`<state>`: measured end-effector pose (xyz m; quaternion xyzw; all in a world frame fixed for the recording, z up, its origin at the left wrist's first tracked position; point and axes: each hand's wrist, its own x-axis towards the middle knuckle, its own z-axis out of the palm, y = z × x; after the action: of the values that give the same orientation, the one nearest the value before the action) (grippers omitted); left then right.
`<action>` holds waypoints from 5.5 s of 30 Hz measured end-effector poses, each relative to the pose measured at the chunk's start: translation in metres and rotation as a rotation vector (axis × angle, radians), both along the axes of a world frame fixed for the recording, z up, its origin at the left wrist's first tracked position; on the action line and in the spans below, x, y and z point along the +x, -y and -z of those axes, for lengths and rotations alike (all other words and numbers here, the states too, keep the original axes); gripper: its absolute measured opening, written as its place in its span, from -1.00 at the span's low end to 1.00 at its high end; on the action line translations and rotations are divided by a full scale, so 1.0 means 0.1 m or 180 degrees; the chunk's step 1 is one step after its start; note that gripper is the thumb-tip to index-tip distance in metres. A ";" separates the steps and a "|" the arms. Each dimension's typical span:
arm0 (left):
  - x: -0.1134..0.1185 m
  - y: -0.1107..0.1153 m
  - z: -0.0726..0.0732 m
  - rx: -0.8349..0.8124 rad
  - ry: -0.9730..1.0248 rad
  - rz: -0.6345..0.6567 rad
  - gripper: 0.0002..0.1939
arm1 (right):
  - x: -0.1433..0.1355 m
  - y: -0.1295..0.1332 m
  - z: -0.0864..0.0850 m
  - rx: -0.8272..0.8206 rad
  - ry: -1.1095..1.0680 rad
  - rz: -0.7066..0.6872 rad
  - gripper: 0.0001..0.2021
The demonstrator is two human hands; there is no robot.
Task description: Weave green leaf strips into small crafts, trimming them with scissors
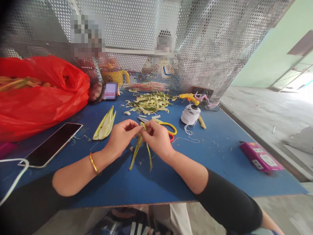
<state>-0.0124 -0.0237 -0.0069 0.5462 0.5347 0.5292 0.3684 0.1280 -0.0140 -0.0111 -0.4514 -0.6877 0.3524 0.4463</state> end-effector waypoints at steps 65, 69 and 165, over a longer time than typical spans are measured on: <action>-0.06 0.01 -0.07 0.0545 -0.0751 0.0510 -0.83 | 0.02 -0.04 -0.15 -0.0563 -0.0943 -0.0109 -0.84; -0.06 0.02 -0.06 0.0531 -0.0633 0.0540 -0.84 | 0.03 -0.05 -0.15 -0.0480 -0.0770 -0.0194 -0.81; 0.00 -0.03 0.03 0.0217 0.0234 0.0030 -0.82 | 0.00 0.07 -0.03 0.1113 -0.0009 -0.0097 -0.88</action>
<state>-0.0128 -0.0206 -0.0094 0.5411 0.4999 0.5651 0.3715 0.1278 -0.0208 -0.0084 -0.3559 -0.7446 0.2349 0.5136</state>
